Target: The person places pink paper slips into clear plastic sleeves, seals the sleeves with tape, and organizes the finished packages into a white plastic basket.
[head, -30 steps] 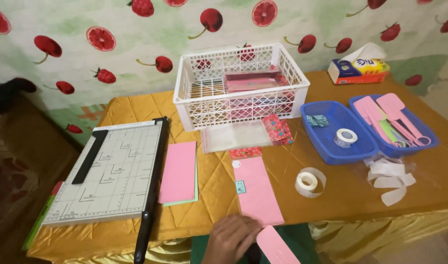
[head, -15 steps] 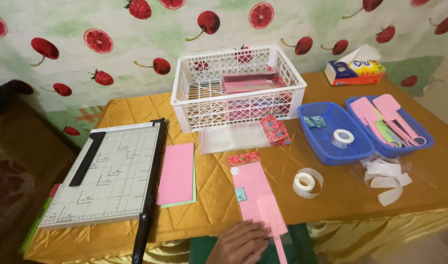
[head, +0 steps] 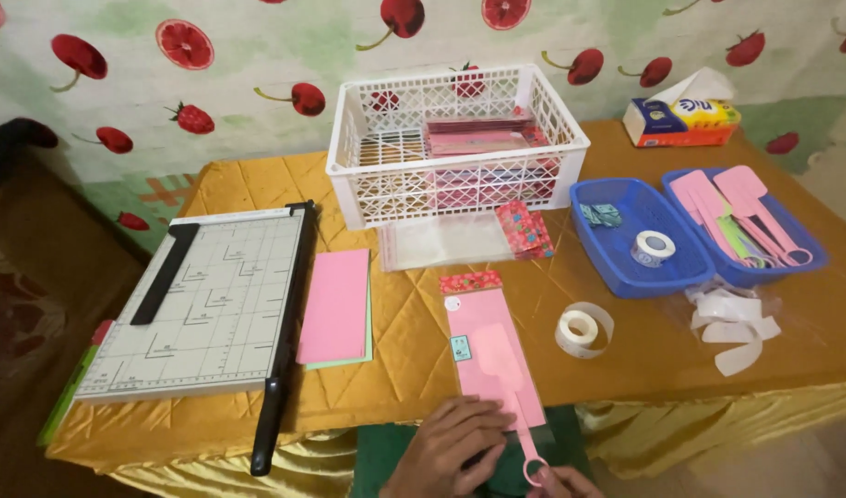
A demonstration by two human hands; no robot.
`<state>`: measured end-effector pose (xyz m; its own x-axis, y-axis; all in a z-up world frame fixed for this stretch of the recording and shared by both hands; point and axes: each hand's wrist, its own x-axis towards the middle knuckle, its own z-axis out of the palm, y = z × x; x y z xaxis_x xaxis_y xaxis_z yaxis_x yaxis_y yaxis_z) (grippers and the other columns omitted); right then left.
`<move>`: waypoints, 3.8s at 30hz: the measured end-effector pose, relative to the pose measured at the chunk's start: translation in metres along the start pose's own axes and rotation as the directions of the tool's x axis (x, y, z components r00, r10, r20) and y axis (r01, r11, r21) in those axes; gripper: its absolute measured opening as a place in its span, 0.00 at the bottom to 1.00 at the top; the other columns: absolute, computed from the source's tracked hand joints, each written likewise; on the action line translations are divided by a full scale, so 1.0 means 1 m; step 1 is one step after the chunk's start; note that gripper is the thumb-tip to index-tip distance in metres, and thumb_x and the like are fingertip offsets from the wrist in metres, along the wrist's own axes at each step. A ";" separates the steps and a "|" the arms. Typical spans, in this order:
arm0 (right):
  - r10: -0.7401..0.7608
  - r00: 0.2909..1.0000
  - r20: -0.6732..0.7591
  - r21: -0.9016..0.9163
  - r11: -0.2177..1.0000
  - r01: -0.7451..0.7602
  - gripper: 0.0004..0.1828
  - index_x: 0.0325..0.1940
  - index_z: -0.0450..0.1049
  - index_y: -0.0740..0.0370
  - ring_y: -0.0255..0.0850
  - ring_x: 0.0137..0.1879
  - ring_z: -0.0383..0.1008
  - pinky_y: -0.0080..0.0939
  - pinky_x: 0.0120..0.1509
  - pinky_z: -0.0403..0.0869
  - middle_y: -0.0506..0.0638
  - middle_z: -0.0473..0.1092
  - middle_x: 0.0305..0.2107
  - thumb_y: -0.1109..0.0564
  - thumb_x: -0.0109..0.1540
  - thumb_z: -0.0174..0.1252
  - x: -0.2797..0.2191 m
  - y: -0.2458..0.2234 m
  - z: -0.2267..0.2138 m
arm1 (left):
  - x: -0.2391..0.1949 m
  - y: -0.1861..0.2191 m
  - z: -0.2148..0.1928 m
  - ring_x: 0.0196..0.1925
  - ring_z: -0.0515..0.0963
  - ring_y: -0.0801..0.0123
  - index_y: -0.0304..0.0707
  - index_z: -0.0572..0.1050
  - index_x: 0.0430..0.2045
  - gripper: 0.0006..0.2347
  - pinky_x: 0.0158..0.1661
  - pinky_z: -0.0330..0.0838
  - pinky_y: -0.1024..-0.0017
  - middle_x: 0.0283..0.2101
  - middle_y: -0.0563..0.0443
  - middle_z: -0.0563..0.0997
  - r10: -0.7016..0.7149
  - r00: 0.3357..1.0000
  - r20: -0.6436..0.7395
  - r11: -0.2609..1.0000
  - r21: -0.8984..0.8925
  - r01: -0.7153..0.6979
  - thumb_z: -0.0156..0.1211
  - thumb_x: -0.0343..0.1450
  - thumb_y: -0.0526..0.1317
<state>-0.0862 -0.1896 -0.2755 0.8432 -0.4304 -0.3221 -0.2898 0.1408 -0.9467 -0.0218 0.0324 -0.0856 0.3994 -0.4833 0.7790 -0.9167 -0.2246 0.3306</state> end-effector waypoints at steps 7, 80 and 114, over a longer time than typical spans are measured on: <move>0.199 0.980 -0.008 0.103 0.975 -0.197 0.14 0.39 0.85 0.79 0.61 0.30 0.83 0.50 0.40 0.79 0.73 0.82 0.27 0.59 0.62 0.65 -0.015 -0.058 0.027 | -0.001 0.002 0.002 0.53 0.83 0.54 0.29 0.79 0.37 0.03 0.55 0.73 0.59 0.47 0.45 0.85 -0.028 1.000 0.000 0.998 -0.057 0.028 0.62 0.74 0.31; 0.108 0.973 0.203 0.371 0.911 -0.179 0.18 0.52 0.75 0.78 0.61 0.48 0.78 0.58 0.57 0.76 0.73 0.77 0.44 0.59 0.64 0.54 -0.015 -0.087 0.039 | -0.106 0.011 0.071 0.24 0.82 0.62 0.32 0.76 0.36 0.07 0.21 0.80 0.68 0.31 0.39 0.82 -0.984 0.104 0.142 -0.060 -0.828 0.557 0.67 0.69 0.34; -0.014 0.953 0.302 0.418 0.901 -0.119 0.09 0.44 0.81 0.79 0.45 0.42 0.76 0.42 0.53 0.76 0.62 0.78 0.35 0.68 0.61 0.63 0.003 -0.039 0.031 | -0.029 0.032 0.055 0.25 0.77 0.70 0.25 0.83 0.37 0.10 0.21 0.79 0.71 0.27 0.44 0.81 -0.951 0.052 0.305 -0.233 -0.817 0.528 0.70 0.68 0.35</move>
<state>-0.0588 -0.1689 -0.2396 0.9444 -0.1431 -0.2959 -0.1724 0.5507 -0.8167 -0.0623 -0.0072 -0.1267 0.8970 -0.0693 -0.4366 0.4121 0.4880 0.7694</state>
